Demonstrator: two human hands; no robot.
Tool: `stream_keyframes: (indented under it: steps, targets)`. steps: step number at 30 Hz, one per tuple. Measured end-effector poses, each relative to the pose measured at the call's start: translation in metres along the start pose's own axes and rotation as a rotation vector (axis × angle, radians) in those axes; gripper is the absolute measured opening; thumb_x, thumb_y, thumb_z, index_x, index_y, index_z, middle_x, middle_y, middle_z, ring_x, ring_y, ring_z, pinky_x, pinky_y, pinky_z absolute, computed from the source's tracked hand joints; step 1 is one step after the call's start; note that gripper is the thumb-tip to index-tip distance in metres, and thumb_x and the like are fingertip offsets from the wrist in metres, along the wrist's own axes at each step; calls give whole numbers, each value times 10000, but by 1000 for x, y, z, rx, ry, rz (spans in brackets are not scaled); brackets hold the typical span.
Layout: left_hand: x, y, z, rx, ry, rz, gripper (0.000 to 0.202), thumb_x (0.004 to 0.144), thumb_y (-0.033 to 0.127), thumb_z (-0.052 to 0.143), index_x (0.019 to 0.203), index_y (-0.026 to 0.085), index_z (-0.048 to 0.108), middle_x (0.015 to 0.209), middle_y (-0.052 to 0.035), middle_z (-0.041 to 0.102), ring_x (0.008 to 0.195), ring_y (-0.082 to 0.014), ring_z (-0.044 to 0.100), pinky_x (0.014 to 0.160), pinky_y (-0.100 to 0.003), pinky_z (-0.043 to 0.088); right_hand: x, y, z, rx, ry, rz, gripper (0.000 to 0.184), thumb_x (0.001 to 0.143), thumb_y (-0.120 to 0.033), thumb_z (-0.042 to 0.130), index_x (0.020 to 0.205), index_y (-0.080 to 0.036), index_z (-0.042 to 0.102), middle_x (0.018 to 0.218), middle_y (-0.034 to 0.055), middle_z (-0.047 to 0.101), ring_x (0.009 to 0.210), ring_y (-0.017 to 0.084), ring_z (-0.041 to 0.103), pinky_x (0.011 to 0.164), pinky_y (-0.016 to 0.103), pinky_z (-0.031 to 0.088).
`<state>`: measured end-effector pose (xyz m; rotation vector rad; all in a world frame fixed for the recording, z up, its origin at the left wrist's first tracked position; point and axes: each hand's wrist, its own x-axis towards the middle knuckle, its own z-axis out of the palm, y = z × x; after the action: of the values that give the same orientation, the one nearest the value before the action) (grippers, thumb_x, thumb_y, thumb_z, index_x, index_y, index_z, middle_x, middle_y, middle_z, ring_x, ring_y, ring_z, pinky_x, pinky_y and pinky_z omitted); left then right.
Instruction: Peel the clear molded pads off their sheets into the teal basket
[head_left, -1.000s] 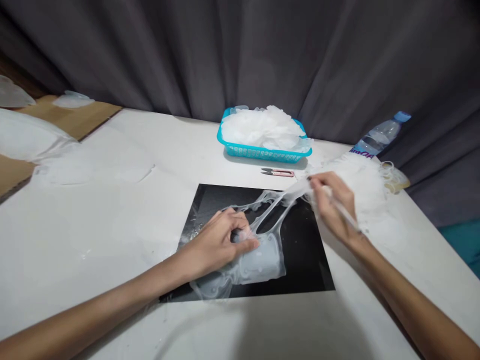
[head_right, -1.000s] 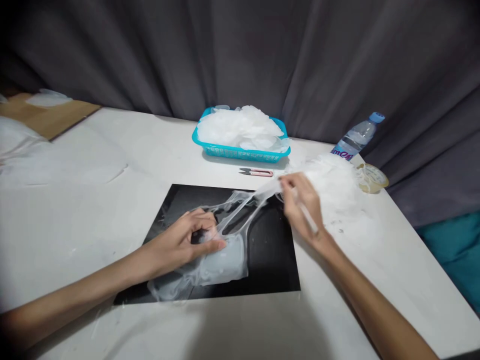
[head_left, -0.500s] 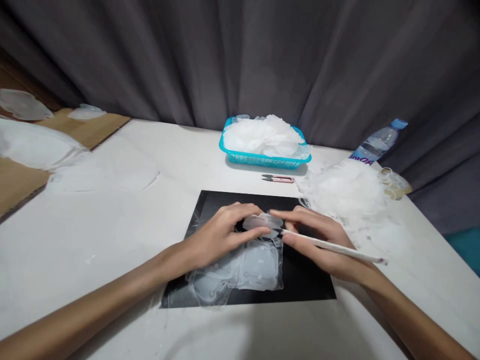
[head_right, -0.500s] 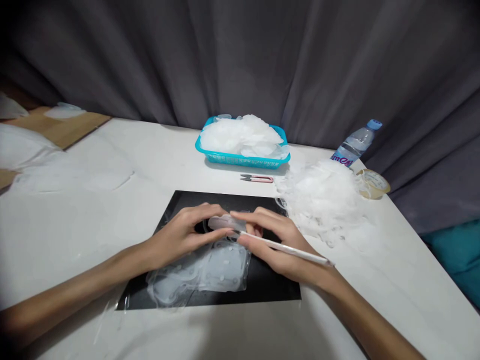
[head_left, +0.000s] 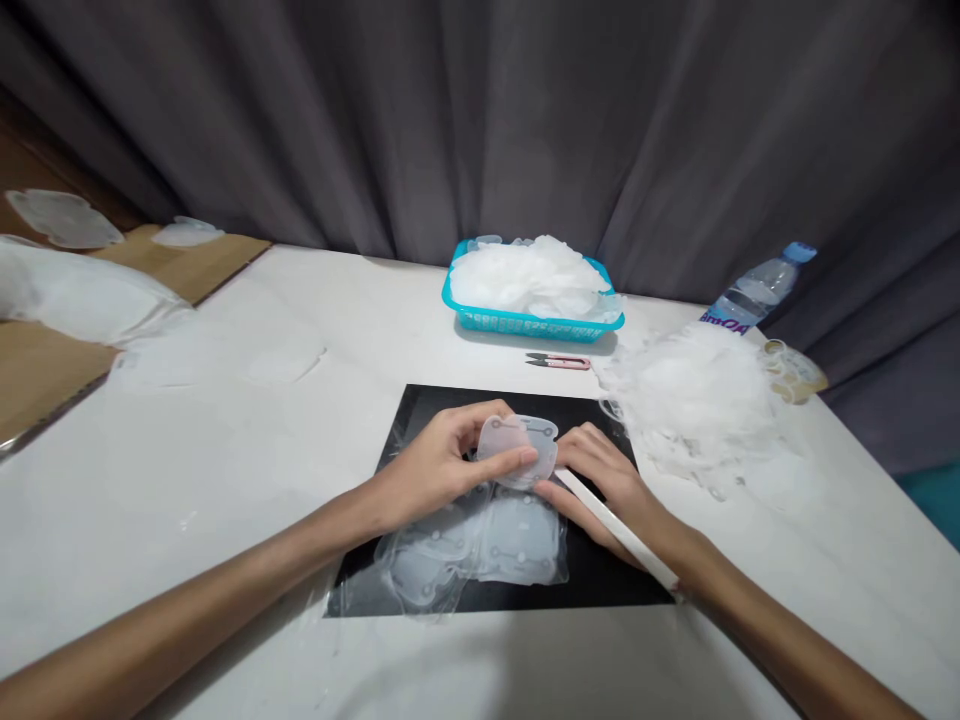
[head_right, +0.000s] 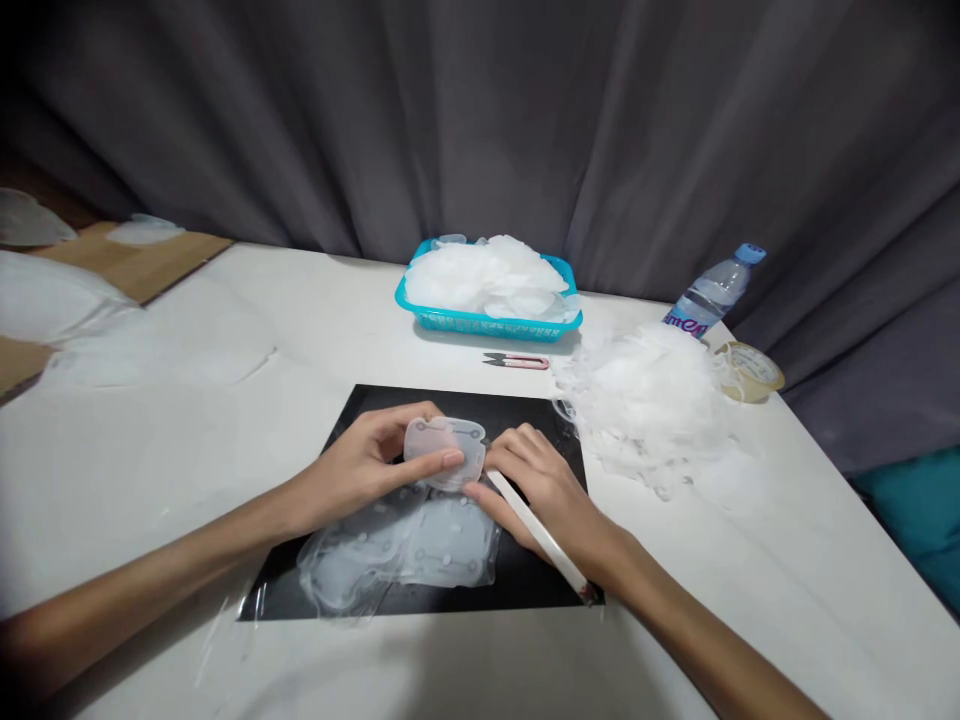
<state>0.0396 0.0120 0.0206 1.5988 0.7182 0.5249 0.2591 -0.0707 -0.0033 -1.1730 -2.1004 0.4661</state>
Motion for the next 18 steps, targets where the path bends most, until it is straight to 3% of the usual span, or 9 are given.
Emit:
stream_keyframes:
  steps: [4, 8, 14, 18]
  targets:
    - [2, 1, -3, -26, -1, 5, 271, 892, 396, 757, 891, 172, 605, 763, 37, 554, 697, -115, 508, 639, -224, 405, 2, -5, -3, -3, 11, 10, 128, 1057, -214, 516, 1025, -215, 640, 938, 50, 647, 885, 201, 562, 843, 369, 476]
    - [2, 2, -5, 73, -97, -8, 267, 897, 411, 739, 1005, 179, 664, 890, -1, 650, 796, -150, 575, 703, -243, 438, 2, -2, -3, -33, 56, 23, 115, 1049, -231, 547, 1022, -211, 657, 941, 53, 647, 880, 198, 577, 843, 372, 469]
    - [1, 0, -5, 191, -139, -22, 203, 956, 346, 629, 966, 163, 715, 852, -2, 670, 761, -146, 570, 700, -248, 424, -1, 6, -3, -19, 1, -19, 85, 1020, -257, 619, 1054, -216, 684, 938, 44, 630, 883, 194, 575, 834, 362, 469]
    - [4, -1, -6, 173, -134, 30, 195, 939, 347, 659, 949, 157, 704, 906, -18, 686, 856, -176, 615, 774, -268, 451, -3, 9, 2, -70, 78, -30, 185, 971, -318, 701, 1106, -193, 681, 958, 60, 621, 920, 208, 587, 839, 363, 488]
